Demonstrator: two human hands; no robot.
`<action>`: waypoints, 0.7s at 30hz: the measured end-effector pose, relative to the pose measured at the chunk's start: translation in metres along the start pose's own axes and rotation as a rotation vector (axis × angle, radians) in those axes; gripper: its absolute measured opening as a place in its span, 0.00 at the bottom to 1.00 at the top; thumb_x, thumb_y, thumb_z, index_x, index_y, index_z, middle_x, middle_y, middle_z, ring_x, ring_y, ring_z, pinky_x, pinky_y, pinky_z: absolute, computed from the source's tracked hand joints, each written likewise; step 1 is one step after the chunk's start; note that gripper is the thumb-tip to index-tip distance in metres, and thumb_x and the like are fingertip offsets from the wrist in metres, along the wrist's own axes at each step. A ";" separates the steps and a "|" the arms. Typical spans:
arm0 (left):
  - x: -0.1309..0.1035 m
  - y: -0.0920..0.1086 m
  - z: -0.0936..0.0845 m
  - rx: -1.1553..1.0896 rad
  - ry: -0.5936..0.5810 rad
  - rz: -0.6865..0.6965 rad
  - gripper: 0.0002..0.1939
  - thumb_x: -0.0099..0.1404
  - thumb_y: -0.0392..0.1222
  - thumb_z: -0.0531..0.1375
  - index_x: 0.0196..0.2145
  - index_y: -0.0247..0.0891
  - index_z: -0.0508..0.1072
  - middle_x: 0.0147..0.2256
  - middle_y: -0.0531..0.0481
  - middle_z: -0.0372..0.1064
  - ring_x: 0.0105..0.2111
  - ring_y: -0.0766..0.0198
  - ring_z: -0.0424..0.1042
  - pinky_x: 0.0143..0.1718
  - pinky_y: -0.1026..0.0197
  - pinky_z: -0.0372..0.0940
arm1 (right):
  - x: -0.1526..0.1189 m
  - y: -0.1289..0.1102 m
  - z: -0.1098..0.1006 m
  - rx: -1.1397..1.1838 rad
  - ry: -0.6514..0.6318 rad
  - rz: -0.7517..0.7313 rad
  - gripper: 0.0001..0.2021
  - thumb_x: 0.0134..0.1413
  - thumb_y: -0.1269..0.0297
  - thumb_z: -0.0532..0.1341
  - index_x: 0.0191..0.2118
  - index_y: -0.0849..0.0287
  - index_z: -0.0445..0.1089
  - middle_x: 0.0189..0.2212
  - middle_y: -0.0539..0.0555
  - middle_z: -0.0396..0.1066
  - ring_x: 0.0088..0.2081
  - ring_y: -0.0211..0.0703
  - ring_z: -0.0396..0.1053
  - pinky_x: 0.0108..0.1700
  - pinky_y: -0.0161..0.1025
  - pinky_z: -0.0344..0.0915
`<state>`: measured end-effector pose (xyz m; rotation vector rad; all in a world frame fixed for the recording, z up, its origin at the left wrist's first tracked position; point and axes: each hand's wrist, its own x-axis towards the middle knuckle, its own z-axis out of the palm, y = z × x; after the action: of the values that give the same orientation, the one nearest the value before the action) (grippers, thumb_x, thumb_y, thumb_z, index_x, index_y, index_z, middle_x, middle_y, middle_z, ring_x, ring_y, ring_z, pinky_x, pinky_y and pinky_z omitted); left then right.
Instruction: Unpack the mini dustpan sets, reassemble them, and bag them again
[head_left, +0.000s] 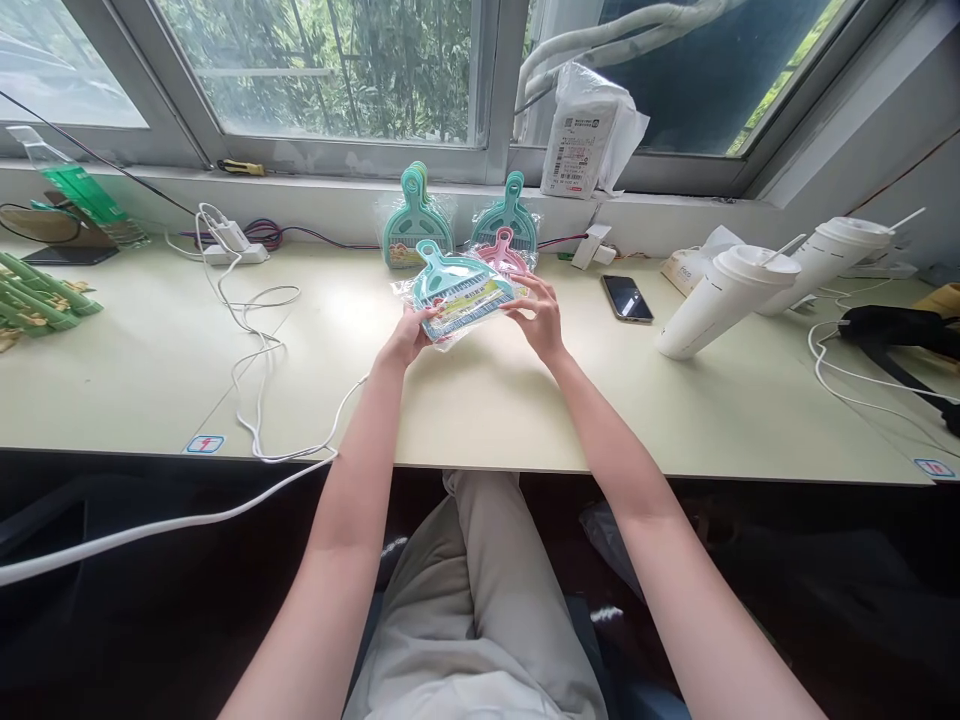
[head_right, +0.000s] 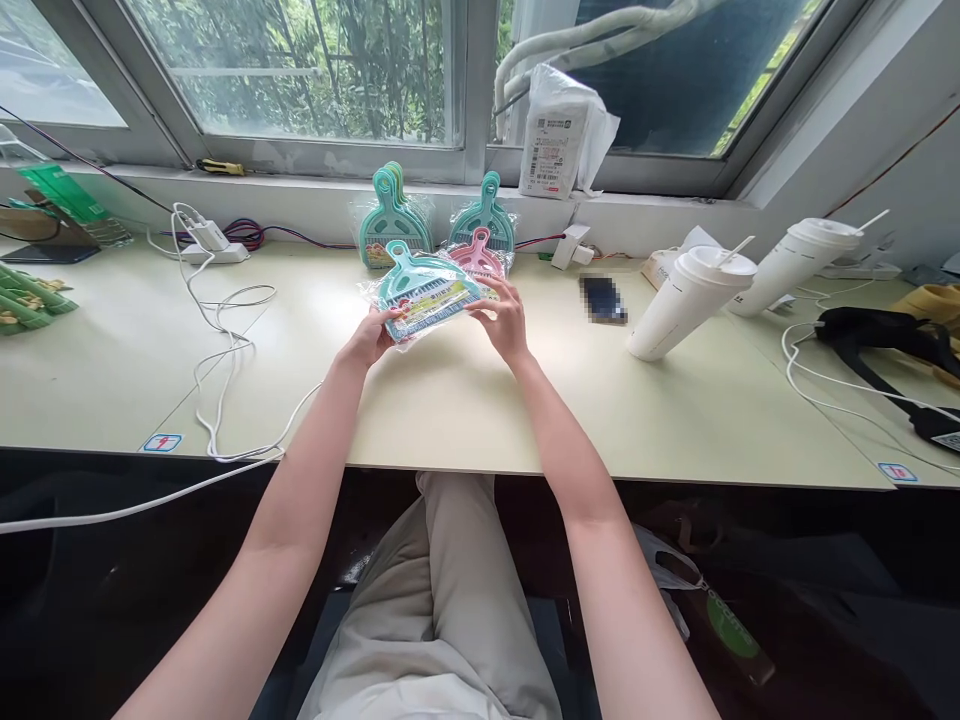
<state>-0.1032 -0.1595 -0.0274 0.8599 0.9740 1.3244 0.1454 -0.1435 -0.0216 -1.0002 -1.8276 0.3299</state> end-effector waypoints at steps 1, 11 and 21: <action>-0.001 0.000 0.001 0.030 -0.036 -0.021 0.28 0.52 0.35 0.63 0.49 0.43 0.58 0.43 0.47 0.71 0.33 0.59 0.76 0.32 0.52 0.75 | 0.000 0.002 0.001 0.038 0.025 0.010 0.05 0.53 0.64 0.64 0.36 0.48 0.77 0.55 0.49 0.68 0.63 0.53 0.56 0.65 0.60 0.49; -0.008 -0.004 0.002 0.242 -0.317 -0.028 0.32 0.57 0.42 0.64 0.56 0.43 0.55 0.49 0.42 0.68 0.32 0.60 0.74 0.33 0.49 0.74 | -0.004 0.021 0.011 0.097 0.251 0.151 0.10 0.49 0.55 0.66 0.30 0.57 0.75 0.48 0.56 0.68 0.53 0.48 0.64 0.57 0.48 0.61; -0.012 -0.008 0.006 0.432 -0.262 0.014 0.40 0.58 0.45 0.64 0.63 0.47 0.49 0.56 0.41 0.63 0.39 0.59 0.73 0.32 0.56 0.74 | -0.004 0.034 0.015 0.622 -0.101 0.567 0.25 0.36 0.71 0.70 0.46 0.59 0.70 0.43 0.55 0.74 0.43 0.45 0.72 0.48 0.44 0.70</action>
<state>-0.0941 -0.1718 -0.0317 1.3341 1.0609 0.9919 0.1496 -0.1226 -0.0522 -1.0342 -1.3463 1.2264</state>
